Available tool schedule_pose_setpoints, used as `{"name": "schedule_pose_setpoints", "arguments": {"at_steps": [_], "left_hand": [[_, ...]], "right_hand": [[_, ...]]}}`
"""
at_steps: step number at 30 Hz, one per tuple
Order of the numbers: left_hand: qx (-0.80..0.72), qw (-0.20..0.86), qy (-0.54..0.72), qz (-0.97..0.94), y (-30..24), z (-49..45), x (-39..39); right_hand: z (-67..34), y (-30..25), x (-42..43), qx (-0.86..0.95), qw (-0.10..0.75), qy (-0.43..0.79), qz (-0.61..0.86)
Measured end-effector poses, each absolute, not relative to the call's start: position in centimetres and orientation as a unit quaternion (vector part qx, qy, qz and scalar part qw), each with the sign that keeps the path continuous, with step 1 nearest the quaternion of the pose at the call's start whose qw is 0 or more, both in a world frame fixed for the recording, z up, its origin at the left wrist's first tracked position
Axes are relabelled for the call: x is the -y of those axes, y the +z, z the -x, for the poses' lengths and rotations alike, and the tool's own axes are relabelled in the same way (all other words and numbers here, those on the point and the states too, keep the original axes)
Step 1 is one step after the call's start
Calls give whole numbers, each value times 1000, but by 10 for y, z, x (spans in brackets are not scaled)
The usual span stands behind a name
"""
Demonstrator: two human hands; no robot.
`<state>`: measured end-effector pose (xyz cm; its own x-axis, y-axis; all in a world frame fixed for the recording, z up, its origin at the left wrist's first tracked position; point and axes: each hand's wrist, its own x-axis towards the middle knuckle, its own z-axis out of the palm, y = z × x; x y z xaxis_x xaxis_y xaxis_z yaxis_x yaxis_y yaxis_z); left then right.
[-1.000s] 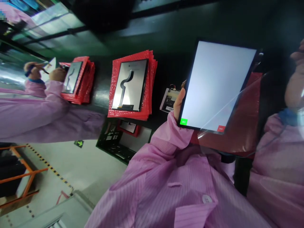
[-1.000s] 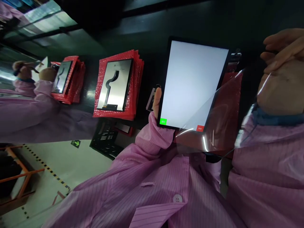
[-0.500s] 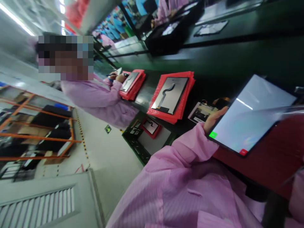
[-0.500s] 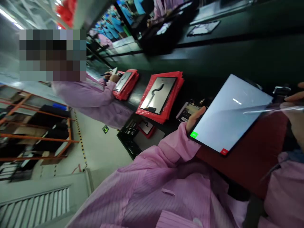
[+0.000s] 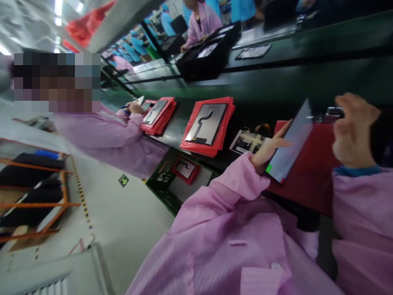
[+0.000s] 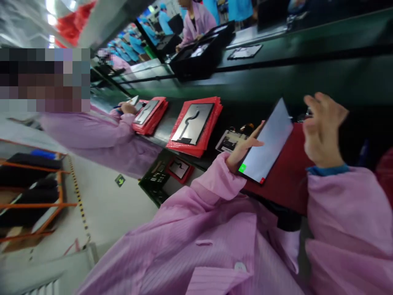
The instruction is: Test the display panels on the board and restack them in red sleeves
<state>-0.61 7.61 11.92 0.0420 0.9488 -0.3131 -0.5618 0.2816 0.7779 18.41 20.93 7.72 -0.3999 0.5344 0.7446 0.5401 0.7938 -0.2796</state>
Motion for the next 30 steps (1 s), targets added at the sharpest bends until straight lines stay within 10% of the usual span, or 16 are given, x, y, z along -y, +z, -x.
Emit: {"name": "schedule_pose_setpoints", "arguments": {"at_steps": [9,17,30], "left_hand": [[-365,632,493,-474,98,-18,-100],[-691,1,359,-627,35,66,-36],[-712,-63,183,-675,5,76,-27]], "right_hand": [[-171,85,-183,837,480,48,257],[-172,94,-173,819,476,66,314],[-175,93,-176,813,494,81,298]]}}
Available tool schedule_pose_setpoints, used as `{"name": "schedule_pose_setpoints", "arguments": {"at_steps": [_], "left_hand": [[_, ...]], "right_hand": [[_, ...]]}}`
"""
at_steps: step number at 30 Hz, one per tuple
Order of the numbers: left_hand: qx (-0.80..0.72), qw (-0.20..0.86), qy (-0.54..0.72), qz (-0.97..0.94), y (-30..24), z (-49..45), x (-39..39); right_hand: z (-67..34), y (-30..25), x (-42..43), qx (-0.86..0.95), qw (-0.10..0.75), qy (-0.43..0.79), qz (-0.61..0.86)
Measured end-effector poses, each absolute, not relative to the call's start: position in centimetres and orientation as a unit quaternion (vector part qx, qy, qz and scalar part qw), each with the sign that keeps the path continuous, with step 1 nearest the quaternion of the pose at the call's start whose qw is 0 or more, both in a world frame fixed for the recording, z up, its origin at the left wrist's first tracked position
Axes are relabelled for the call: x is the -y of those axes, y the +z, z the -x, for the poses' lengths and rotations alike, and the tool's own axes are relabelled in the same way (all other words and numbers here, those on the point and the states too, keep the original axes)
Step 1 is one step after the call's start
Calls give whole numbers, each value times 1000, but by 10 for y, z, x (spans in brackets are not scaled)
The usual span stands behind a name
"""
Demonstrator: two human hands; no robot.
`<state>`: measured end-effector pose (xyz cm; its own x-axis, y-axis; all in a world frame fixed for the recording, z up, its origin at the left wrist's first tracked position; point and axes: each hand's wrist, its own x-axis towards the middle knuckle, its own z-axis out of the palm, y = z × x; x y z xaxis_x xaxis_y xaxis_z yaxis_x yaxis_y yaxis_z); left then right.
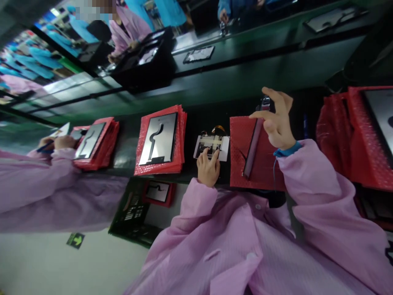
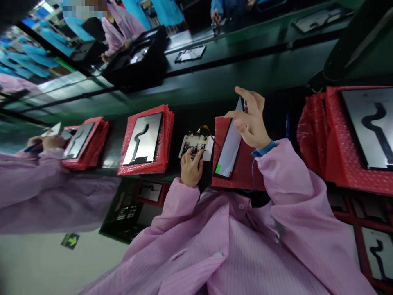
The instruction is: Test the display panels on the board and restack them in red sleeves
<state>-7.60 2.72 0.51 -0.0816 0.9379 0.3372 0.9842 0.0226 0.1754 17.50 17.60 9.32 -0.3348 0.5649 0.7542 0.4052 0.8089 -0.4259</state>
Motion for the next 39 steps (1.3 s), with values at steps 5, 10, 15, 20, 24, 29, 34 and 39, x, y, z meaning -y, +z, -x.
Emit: {"name": "schedule_pose_setpoints", "arguments": {"at_steps": [5,10,15,20,24,29,34,39], "left_hand": [[713,77,-179,673,5,79,-29],[645,101,-263,710,6,68,-27],[506,18,-255,824,-3,49,-23],[503,-5,-240,830,-6,43,-23],[513,-23,-257,819,-4,43,-23],[529,-31,-282,800,-9,43,-25],[532,-73,-276,797,-4,43,-21],[498,-70,-297,811,35,62,-37]], "right_hand": [[-177,94,-177,827,458,80,316],[-185,107,-156,812,430,117,377],[-213,122,-117,758,382,235,473],[-257,112,-96,684,364,295,559],[-264,98,-96,640,398,310,579],[-234,79,-114,545,438,523,488],[-227,53,-128,559,393,503,528],[-219,56,-120,694,333,136,623]]}}
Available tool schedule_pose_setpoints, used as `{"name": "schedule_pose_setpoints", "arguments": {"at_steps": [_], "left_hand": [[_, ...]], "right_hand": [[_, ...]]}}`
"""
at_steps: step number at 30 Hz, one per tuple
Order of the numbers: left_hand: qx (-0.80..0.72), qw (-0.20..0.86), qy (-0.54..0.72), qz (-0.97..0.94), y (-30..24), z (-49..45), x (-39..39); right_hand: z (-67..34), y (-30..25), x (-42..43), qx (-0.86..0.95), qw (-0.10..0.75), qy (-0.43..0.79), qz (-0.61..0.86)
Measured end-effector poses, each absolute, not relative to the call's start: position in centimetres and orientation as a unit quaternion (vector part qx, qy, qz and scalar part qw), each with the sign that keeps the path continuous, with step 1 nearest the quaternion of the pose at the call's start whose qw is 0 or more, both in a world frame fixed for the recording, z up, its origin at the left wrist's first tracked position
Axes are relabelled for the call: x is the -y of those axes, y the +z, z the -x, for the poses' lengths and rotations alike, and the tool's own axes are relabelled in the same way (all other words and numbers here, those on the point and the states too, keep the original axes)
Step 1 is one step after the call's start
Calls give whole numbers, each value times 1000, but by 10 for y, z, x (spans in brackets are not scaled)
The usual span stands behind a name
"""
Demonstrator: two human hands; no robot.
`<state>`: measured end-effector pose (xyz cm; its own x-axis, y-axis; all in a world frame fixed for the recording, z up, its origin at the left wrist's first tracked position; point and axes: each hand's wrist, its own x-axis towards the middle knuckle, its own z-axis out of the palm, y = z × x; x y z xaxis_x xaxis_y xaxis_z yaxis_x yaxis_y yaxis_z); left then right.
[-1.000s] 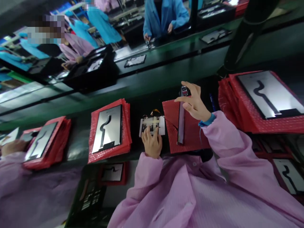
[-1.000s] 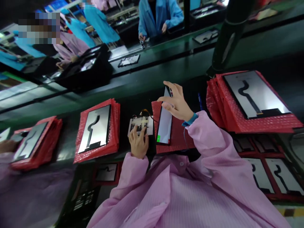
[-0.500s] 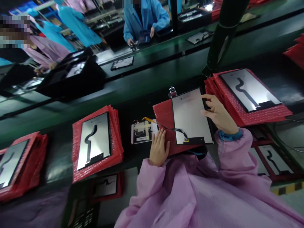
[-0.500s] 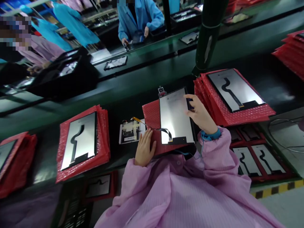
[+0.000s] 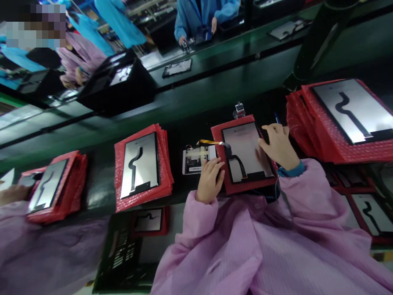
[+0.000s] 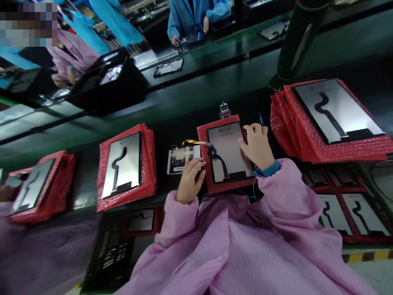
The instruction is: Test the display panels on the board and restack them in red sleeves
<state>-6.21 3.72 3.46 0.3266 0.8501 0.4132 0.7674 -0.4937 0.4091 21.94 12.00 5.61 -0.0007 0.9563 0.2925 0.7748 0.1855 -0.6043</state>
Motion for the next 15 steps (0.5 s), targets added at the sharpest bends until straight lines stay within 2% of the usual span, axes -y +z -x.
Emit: {"name": "schedule_pose_setpoints", "arguments": {"at_steps": [2,4,7,10,15], "left_hand": [[-483,55,310,-817,53,74,-63],[-478,45,297,-825,66,83,-97],[-475,90,194,-854,74,89,-145],[-450,139,122,-873,74,91,-170],[-414,123,158,-888,77,97,-166]], "right_hand": [[-201,63,-118,738,295,104,598],[-176,69,-121,775,248,154,560],[-141,71,-129,785,204,238,534],[-121,72,-130,778,200,262,536],[-106,79,-108,772,210,226,555]]}}
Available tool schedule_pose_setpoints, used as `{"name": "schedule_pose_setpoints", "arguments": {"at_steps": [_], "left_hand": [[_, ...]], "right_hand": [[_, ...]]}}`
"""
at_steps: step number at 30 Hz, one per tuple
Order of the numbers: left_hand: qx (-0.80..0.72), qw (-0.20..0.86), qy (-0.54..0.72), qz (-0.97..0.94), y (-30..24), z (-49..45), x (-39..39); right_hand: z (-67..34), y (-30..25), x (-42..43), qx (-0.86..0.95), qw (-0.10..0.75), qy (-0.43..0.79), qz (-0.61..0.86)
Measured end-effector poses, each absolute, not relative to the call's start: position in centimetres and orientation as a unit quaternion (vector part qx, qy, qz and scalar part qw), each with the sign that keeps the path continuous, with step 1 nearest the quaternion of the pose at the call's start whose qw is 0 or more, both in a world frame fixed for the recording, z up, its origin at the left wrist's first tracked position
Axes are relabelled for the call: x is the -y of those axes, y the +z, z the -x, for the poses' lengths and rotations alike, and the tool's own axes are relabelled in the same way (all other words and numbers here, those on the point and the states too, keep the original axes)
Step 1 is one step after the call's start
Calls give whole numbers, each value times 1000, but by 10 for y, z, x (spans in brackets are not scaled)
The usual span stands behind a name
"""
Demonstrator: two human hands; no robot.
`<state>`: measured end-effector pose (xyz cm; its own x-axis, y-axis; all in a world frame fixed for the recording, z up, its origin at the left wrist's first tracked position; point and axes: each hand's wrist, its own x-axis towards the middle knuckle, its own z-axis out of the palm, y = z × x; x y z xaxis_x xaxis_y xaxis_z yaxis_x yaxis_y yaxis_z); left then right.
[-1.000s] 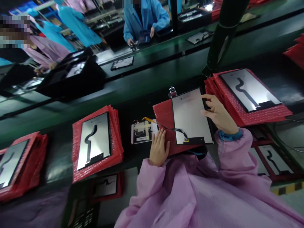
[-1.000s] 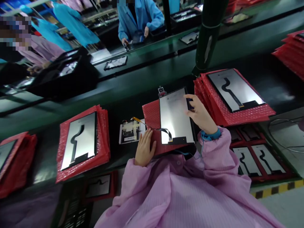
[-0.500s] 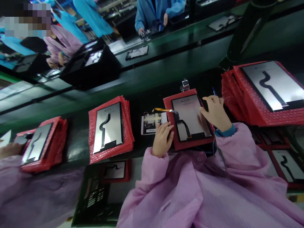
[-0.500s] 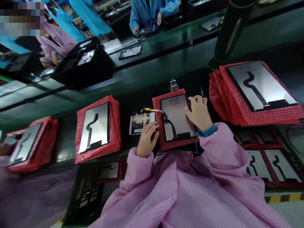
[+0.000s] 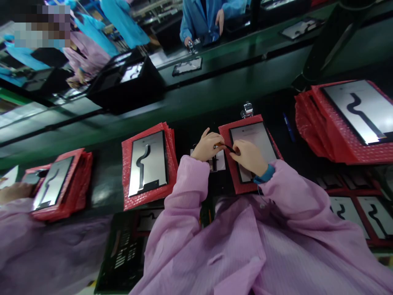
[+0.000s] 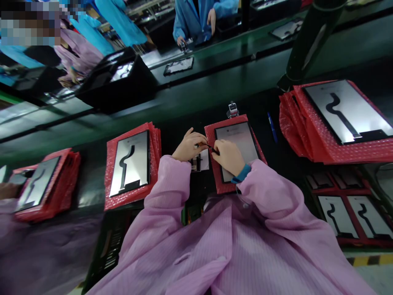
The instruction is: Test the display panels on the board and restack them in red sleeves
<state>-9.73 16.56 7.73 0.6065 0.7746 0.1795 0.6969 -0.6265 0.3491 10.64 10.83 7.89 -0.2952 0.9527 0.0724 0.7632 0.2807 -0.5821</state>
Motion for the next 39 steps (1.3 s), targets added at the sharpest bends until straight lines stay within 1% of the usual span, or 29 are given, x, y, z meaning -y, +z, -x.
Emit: {"name": "schedule_pose_setpoints", "arguments": {"at_steps": [2,5,7,8,10,13,15,17,21,25,31,39], "left_hand": [[-410,108,162,-891,80,101,-161],[-412,105,153,-892,81,105,-158],[-407,121,145,-894,79,107,-158],[-403,132,141,-895,78,107,-159],[-394,154,132,-896,75,108,-160],[-395,170,124,-895,72,108,-160],[-397,175,122,-893,71,108,-160],[-394,186,125,-891,72,109,-158],[-379,223,124,-890,76,113,-154],[-376,246,112,-886,78,114,-154],[-373,233,113,-891,73,110,-155],[-382,226,120,-888,70,109,-156]], "right_hand": [[-101,81,-99,782,205,168,565],[-93,82,-92,808,168,60,561],[-91,80,-90,814,155,31,559],[-90,78,-90,812,161,34,560],[-90,75,-92,803,200,72,557],[-90,72,-98,782,263,194,531],[-90,71,-105,766,268,258,525],[-91,71,-111,758,256,287,527],[-94,72,-118,762,241,310,515],[-92,74,-117,766,226,303,520],[-86,72,-119,775,198,289,526],[-85,73,-118,776,181,279,537]]}}
